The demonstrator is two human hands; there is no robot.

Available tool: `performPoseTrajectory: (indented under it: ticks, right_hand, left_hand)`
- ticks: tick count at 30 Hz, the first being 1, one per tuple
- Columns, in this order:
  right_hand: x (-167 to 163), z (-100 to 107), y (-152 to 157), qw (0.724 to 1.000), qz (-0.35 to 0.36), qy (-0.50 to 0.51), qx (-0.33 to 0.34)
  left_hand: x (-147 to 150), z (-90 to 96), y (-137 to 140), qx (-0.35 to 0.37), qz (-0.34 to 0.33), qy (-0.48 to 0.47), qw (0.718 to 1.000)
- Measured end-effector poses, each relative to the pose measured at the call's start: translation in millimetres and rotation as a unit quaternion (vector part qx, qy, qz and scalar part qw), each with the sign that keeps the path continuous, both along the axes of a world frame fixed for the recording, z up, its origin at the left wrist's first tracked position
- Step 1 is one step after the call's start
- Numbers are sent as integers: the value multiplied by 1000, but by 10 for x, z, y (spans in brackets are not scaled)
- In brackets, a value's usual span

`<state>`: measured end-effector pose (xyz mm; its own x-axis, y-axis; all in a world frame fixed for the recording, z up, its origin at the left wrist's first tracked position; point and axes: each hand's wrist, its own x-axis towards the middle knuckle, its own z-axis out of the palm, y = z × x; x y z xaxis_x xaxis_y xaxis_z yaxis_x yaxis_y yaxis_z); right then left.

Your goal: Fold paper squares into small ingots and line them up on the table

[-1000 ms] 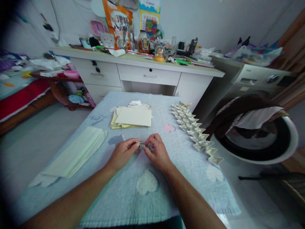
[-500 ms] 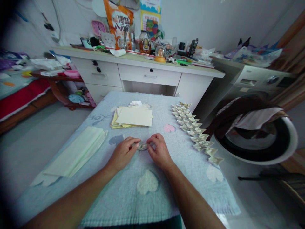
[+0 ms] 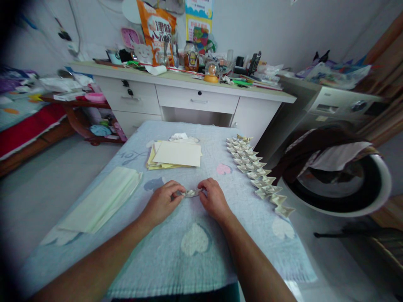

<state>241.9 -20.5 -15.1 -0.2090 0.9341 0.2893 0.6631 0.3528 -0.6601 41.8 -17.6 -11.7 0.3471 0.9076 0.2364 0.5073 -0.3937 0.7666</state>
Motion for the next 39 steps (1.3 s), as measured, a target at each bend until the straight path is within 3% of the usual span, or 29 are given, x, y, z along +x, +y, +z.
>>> performPoseTrajectory:
  ticks: [3,8,13,20,24,27,33,39]
  right_hand:
    - [10,-10,-6,999,3,31,-12]
    - [10,-12,-12,988,11,125,-88]
    - [7,15,8,944,21,282,-172]
    - [4,91,-11,892,23,390,-226]
    - [-28,94,-24,882,72,423,-195]
    - [-66,68,-37,889,91,415,-169]
    - [-144,8,-69,922,85,354,-134]
    - [-190,-12,-73,908,78,384,-150]
  left_hand:
    - [-4,-4,-1,4,-1,-2,1000]
    - [-19,11,12,-5,-3,-10,1000]
    - [-26,40,39,-90,-20,-88,992]
    - [21,80,39,-271,-40,-238,932]
    - [14,63,68,-338,-32,-329,881]
    - [2,52,84,-359,-28,-359,861]
    - [27,58,68,-353,-34,-343,870]
    - [79,41,36,-283,-33,-284,915]
